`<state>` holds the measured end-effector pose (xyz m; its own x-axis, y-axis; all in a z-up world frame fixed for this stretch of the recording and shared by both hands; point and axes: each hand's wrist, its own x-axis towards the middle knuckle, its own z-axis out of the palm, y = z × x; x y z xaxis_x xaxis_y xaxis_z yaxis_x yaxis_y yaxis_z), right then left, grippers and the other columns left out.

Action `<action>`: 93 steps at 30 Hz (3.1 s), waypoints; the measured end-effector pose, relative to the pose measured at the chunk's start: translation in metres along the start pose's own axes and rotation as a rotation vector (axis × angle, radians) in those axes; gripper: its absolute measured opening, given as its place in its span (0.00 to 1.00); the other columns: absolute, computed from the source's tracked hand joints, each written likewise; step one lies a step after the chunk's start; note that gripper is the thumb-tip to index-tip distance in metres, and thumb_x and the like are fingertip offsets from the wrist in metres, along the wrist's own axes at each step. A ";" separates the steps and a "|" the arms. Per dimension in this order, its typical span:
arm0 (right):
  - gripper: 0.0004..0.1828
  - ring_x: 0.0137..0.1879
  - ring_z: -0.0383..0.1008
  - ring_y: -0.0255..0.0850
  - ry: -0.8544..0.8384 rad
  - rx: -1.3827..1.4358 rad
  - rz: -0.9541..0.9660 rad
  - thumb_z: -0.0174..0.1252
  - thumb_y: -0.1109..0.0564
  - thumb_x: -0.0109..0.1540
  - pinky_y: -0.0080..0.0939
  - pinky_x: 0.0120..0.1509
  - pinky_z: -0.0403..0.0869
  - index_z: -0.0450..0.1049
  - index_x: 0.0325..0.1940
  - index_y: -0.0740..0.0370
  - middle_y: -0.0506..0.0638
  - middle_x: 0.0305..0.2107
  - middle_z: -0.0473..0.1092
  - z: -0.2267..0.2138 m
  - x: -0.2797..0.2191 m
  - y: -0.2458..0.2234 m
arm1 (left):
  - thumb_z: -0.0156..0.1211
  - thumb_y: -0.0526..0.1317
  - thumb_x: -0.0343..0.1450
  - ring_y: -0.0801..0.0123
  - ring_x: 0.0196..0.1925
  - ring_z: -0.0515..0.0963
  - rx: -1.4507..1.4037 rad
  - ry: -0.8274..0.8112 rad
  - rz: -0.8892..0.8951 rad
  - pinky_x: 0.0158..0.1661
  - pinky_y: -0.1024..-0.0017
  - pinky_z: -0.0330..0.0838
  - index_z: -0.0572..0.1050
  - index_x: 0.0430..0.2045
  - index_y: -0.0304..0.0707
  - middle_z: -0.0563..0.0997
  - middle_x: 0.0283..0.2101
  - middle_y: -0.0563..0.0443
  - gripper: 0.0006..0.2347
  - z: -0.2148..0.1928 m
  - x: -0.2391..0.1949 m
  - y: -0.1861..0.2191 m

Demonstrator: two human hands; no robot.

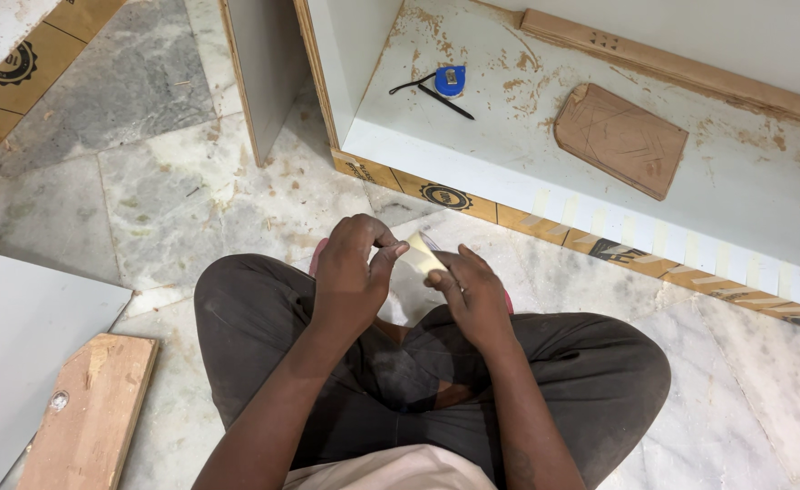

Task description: The person sits on the floor and applies small pieces of masking tape to the bottom edge of a white cabinet. They repeatedly tear off pieces of tape and press them onto the surface, working along the length of the cabinet's base.

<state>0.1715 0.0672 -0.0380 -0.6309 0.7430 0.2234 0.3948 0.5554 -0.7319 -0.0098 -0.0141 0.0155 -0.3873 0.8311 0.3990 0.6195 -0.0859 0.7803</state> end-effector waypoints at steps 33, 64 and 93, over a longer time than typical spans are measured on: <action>0.04 0.30 0.72 0.33 0.150 0.913 0.495 0.57 0.64 0.65 0.33 0.35 0.72 0.75 0.43 0.66 0.50 0.30 0.75 0.025 0.000 0.055 | 0.63 0.30 0.69 0.56 0.42 0.77 0.057 -0.098 0.368 0.47 0.60 0.72 0.72 0.29 0.36 0.77 0.35 0.45 0.05 -0.009 -0.028 0.007; 0.41 0.59 0.75 0.46 -0.020 1.006 0.285 0.65 0.39 0.62 0.45 0.60 0.77 0.67 0.68 0.70 0.60 0.56 0.72 0.057 0.040 0.019 | 0.67 0.35 0.70 0.67 0.30 0.74 -0.082 0.118 -0.073 0.32 0.70 0.68 0.73 0.29 0.34 0.75 0.32 0.48 0.07 -0.069 0.000 0.000; 0.19 0.43 0.77 0.35 0.077 1.041 0.523 0.65 0.64 0.61 0.36 0.49 0.77 0.76 0.56 0.67 0.46 0.37 0.74 0.086 0.063 0.020 | 0.66 0.33 0.70 0.68 0.37 0.79 -0.205 0.100 -0.144 0.42 0.69 0.74 0.72 0.33 0.33 0.79 0.34 0.48 0.07 -0.073 0.017 -0.068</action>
<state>0.0817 0.0927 -0.0938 -0.4972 0.8312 -0.2490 -0.1668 -0.3732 -0.9126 -0.1079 -0.0342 0.0045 -0.5330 0.7856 0.3143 0.4057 -0.0887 0.9097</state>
